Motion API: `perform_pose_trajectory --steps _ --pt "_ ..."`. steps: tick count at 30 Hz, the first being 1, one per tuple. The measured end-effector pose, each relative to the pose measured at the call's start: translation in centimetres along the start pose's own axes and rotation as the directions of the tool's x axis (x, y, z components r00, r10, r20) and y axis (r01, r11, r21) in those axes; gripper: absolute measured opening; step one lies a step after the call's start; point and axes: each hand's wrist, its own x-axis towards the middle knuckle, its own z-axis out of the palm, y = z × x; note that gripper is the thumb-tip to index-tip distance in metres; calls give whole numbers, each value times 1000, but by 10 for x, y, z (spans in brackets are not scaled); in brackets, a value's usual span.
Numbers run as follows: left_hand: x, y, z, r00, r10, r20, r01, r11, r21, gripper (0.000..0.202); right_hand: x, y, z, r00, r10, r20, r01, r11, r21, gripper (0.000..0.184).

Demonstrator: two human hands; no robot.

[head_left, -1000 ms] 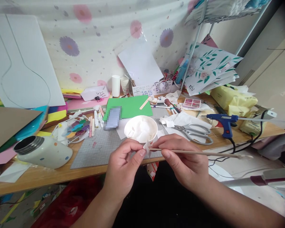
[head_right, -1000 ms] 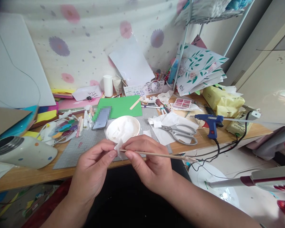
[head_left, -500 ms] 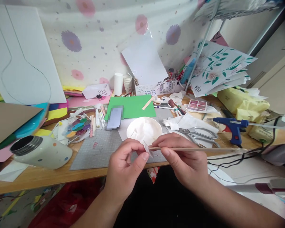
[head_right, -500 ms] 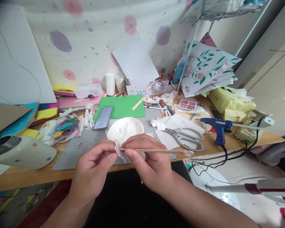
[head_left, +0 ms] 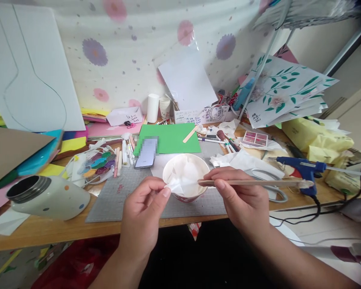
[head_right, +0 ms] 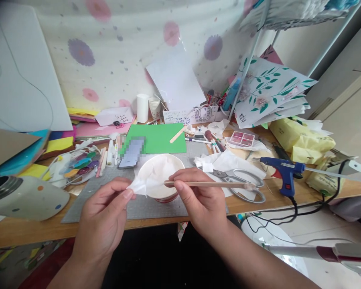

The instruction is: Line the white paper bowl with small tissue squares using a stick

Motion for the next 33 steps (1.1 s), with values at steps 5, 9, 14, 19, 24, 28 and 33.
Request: perform_pose_trajectory --steps 5,9,14,19,24,28,33 --pt "5 0 -4 997 -21 -74 22 1000 11 10 5 8 0 999 30 -22 -30 999 -10 21" --pt "11 1 -8 985 -36 -169 36 999 -2 12 9 13 -4 999 22 -41 -27 993 -114 19" --pt "16 0 -13 974 -12 -228 18 1000 24 11 16 19 -8 998 -9 57 28 941 -337 16" --pt "9 -3 -12 994 13 -105 -4 996 86 5 23 15 -7 977 -94 192 169 891 -422 8" --pt "-2 0 -4 997 77 -24 -72 987 146 4 18 -15 1 984 -128 125 153 964 -218 14" --pt "-11 9 5 991 128 32 -132 965 228 5 7 -38 11 979 -121 163 125 992 -11 16" --pt "-22 23 12 971 229 71 -239 916 323 6 -4 -51 10 979 -172 113 180 982 -65 16"
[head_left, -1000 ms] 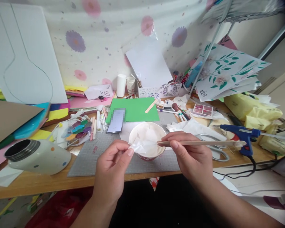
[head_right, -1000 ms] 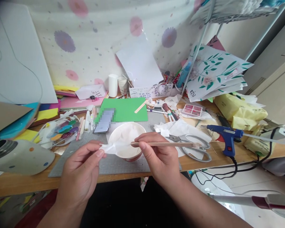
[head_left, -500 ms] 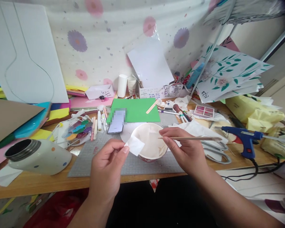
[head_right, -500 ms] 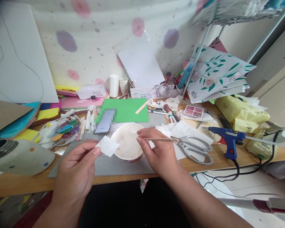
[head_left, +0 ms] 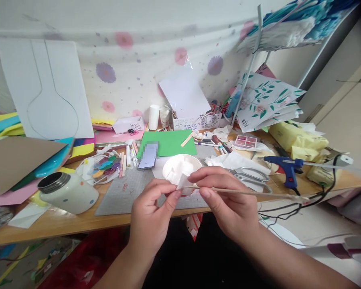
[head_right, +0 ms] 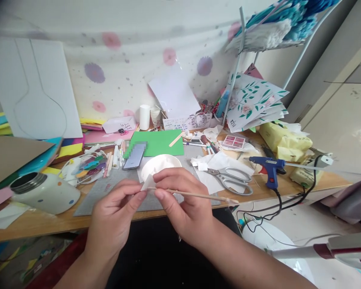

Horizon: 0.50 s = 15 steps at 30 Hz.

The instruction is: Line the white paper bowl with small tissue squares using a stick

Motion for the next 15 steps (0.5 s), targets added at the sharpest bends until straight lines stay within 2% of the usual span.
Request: perform_pose_trajectory --steps 5,8,11,15 --pt "-2 9 0 995 98 -8 -97 991 87 9 -1 -5 -8 997 -78 8 79 992 -94 14" --pt "1 8 2 994 108 12 -108 990 88 9 1 -3 -9 992 -109 56 115 986 -122 12" --pt "2 0 3 998 58 15 -59 997 54 8 2 3 -8 990 -122 77 132 981 -145 12" --pt "3 -15 3 995 -101 27 103 987 -122 6 1 16 -9 994 -89 68 99 983 -152 12"
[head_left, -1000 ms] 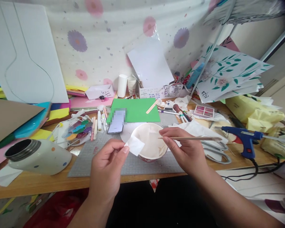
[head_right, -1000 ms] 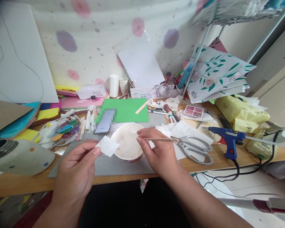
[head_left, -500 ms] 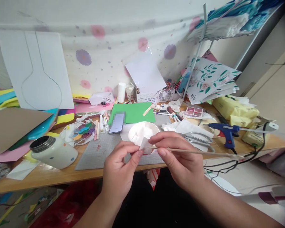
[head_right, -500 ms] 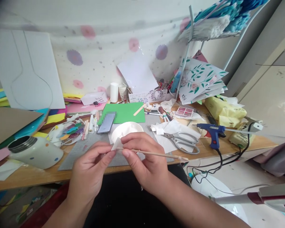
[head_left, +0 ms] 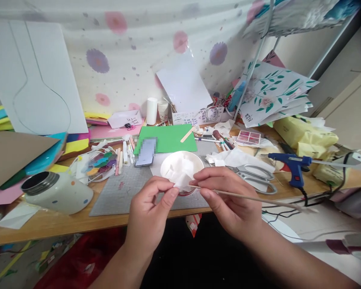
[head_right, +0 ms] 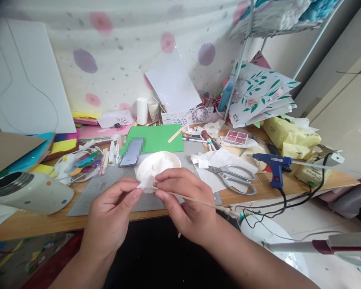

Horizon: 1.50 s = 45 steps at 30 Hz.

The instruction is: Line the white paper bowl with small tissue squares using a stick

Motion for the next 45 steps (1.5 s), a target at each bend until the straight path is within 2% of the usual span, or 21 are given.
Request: perform_pose_trajectory --steps 3,6,11,16,19,22,26,28,32,34,36,38,39,41,42,45 --pt "5 -10 -2 995 -95 -21 92 987 -129 6 -1 11 0 1000 24 2 -24 999 29 15" --pt "10 -15 -5 989 -137 -56 127 978 -163 7 1 20 0 999 48 26 -50 995 86 18" --pt "13 -15 -8 994 -100 -32 97 990 -99 6 10 24 -1 990 29 137 -49 988 145 12" --pt "13 -15 -11 996 -92 -5 92 994 -54 7 16 23 3 966 -75 247 59 996 70 10" --pt "15 -17 -13 986 -169 -11 166 977 -132 8 16 25 4 968 -74 241 69 997 29 12" --pt "19 -18 -16 960 -273 -66 251 939 -234 12 16 31 1 976 -36 216 31 999 26 11" --pt "23 -16 -16 922 -348 -169 288 909 -301 14 16 38 -3 983 -16 185 12 1000 20 11" --pt "22 -14 -16 916 -354 -188 292 911 -293 15 17 38 -4 986 -18 166 14 1000 24 12" --pt "18 -10 -16 953 -276 -123 250 949 -195 20 15 31 -5 989 16 149 -25 998 60 14" --pt "16 -6 -17 982 -183 -42 181 982 -55 23 14 26 -5 988 55 142 -73 990 122 14" --pt "14 -2 -18 998 -33 59 24 990 136 33 12 22 -4 985 119 128 -147 959 241 12" --pt "14 1 -19 982 125 145 -164 938 305 42 10 20 -1 974 200 108 -226 892 391 9" --pt "13 2 -18 969 185 162 -233 903 360 38 9 20 1 963 248 103 -267 845 463 8" --pt "14 1 -18 959 240 153 -283 864 417 18 9 20 5 929 359 91 -344 743 575 8" --pt "14 0 -17 961 238 139 -275 863 425 11 9 20 7 904 419 88 -381 692 613 9" --pt "17 -4 -18 977 175 120 -209 882 421 13 12 22 10 810 579 88 -474 559 681 15"
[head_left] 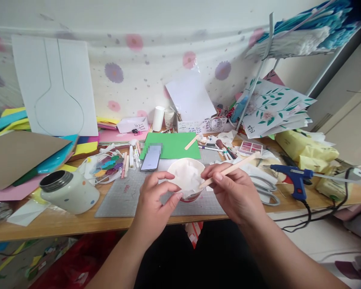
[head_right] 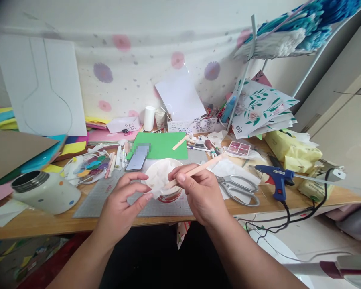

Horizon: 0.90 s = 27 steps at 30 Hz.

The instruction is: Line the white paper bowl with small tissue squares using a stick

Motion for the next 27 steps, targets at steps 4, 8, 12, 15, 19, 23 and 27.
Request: perform_pose_trajectory --steps 4,8,12,15,19,23,27 --pt "3 -4 -1 997 -59 51 60 998 -6 13 7 4 -2 990 86 -108 -78 994 75 16" --pt "8 -3 -4 993 -82 86 84 996 -23 14 14 9 -5 984 36 -173 -34 999 16 16" --pt "11 -4 -9 988 -100 116 107 993 -58 14 22 16 -9 982 -28 -184 13 997 -79 16" --pt "11 -7 -11 985 -131 115 141 986 -91 14 26 23 -13 981 -86 -176 53 981 -187 14" --pt "9 -10 -14 975 -182 125 199 969 -146 17 29 26 -19 988 -91 -122 40 930 -365 12" --pt "8 -7 -17 964 -223 144 248 950 -191 22 27 23 -18 994 -79 -78 33 879 -475 16" --pt "6 -1 -20 955 -248 163 280 934 -220 25 24 16 -15 991 -118 -68 70 868 -492 17"
